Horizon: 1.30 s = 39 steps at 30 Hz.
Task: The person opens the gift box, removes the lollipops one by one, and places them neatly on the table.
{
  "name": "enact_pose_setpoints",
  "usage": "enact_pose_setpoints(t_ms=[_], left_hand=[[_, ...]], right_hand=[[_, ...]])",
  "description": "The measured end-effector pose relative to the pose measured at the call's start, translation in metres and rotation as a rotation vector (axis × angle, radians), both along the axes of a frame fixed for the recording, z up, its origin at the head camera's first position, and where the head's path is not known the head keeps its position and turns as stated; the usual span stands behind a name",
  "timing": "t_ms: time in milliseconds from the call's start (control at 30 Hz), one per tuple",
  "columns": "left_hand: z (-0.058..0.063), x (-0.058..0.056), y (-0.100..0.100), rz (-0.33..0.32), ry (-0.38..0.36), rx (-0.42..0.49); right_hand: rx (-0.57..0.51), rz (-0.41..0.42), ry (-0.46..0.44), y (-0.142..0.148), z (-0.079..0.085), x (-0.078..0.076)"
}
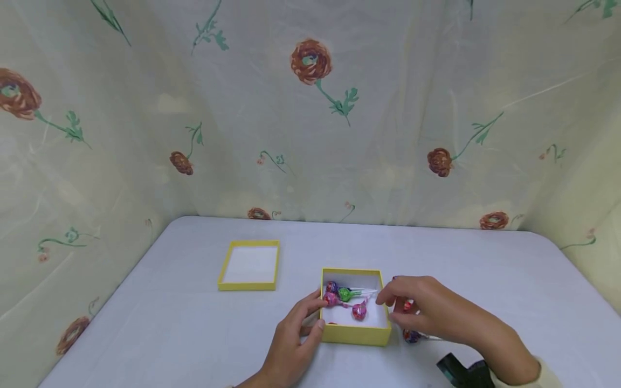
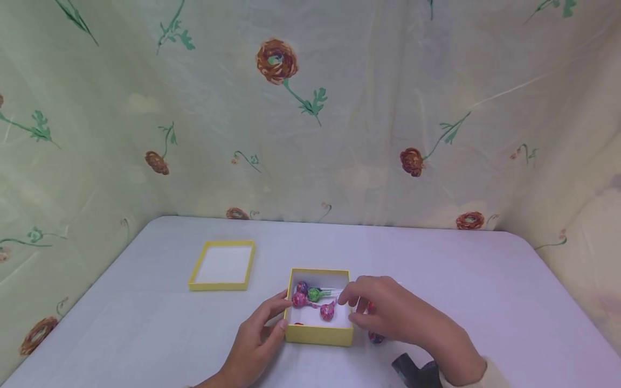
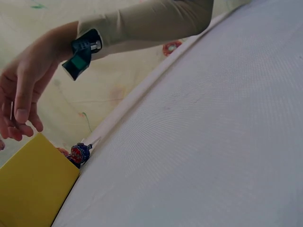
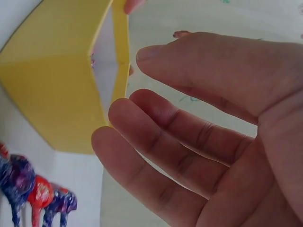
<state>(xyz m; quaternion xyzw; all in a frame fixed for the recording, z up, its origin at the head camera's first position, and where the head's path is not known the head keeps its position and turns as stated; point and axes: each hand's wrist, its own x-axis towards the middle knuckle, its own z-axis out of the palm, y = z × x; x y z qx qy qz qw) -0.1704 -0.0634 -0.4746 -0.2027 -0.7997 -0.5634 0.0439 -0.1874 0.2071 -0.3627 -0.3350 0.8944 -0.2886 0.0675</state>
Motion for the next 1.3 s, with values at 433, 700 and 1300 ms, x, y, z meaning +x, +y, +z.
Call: enact_pose_setpoints(t_ms=[433,700,1300], left_hand=[[-0.001,-0.001,0.000,0.007,-0.047,-0.005],[-0.003,-0.002,-0.001,-0.004,-0.003,0.007],[-0.001,-0.002,0.000,-0.010,-0.045,0.021]], right_hand=[[0.009,-0.006,0.019,-0.017,-0.003,-0.016],[0.016,-0.002,0.059,-0.023,-0.013,-0.026],[0.060,-0.041,0.003,-0.037,-0.032,-0.037]])
